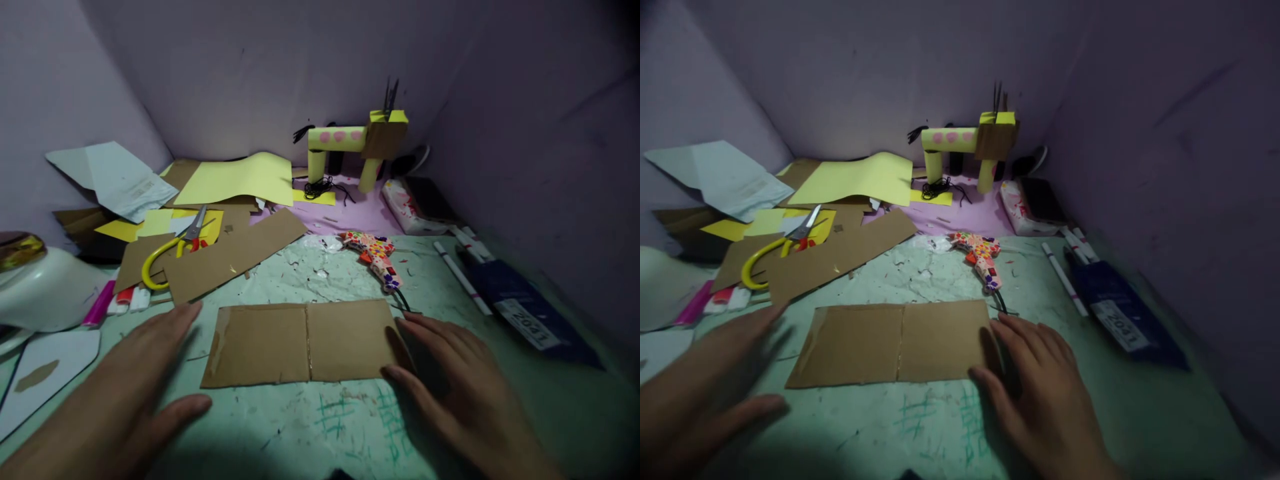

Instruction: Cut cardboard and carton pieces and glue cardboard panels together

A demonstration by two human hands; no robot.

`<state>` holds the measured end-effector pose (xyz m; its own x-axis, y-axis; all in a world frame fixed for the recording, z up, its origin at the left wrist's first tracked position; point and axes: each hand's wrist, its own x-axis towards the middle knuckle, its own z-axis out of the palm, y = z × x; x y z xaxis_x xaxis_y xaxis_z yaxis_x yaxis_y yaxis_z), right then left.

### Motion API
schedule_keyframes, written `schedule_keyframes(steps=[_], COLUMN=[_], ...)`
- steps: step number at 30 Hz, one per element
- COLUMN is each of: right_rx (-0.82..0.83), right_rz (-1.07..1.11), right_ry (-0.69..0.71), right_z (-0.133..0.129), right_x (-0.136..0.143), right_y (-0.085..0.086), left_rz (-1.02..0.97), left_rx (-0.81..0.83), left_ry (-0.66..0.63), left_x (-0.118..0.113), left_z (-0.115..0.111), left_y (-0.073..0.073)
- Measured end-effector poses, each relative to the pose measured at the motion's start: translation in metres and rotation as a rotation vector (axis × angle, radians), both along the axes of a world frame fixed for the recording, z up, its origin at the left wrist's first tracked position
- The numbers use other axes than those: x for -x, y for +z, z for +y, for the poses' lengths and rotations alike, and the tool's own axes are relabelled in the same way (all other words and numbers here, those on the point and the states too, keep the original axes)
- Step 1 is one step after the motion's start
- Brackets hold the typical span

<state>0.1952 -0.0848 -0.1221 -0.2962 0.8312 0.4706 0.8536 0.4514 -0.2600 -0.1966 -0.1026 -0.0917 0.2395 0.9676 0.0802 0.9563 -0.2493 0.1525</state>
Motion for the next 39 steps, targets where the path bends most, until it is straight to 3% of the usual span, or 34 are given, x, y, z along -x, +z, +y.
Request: schedule_keyframes(steps=[2,4,8,13,18,31,37,39], right_rx=[0.041,0.074,0.121,0.124,0.063,-0.004,0.081,0.131], right_rz=[-0.063,-0.109,-0.113,-0.13,-0.115,0.088,-0.069,-0.146], right_ry=[0.011,0.023,0.024,0.046,0.051,0.046,0.005,0.049], right_z=[-0.002,-0.003,-0.002,-0.002,-0.003,0.004,0.003,0.007], right_x=[-0.003,-0.003,-0.002,0.003,0.014,0.024,0.031,0.035], right_y=[-0.003,-0.006,-0.009,-0.008,-0.008,-0.013,0.003,0.013], left_rz=[0.018,0.019,-0.015,0.043,0.094,0.056,0.052,0.052], left_rx=[0.044,0.087,0.041,0.014,-0.005,0.045,0.05,0.047], left_ry=[-0.164,-0.25,-0.245,-0.311,-0.323,-0.283,-0.259,-0.259], left_x=[-0.016,-0.026,-0.039,-0.058,-0.074,-0.085,-0.088,-0.087], left_z=[0.015,0.026,0.034,0.037,0.037,0.034,0.033,0.033], left_y=[-0.007,-0.015,-0.025,-0.025,-0.027,-0.019,-0.018,-0.019])
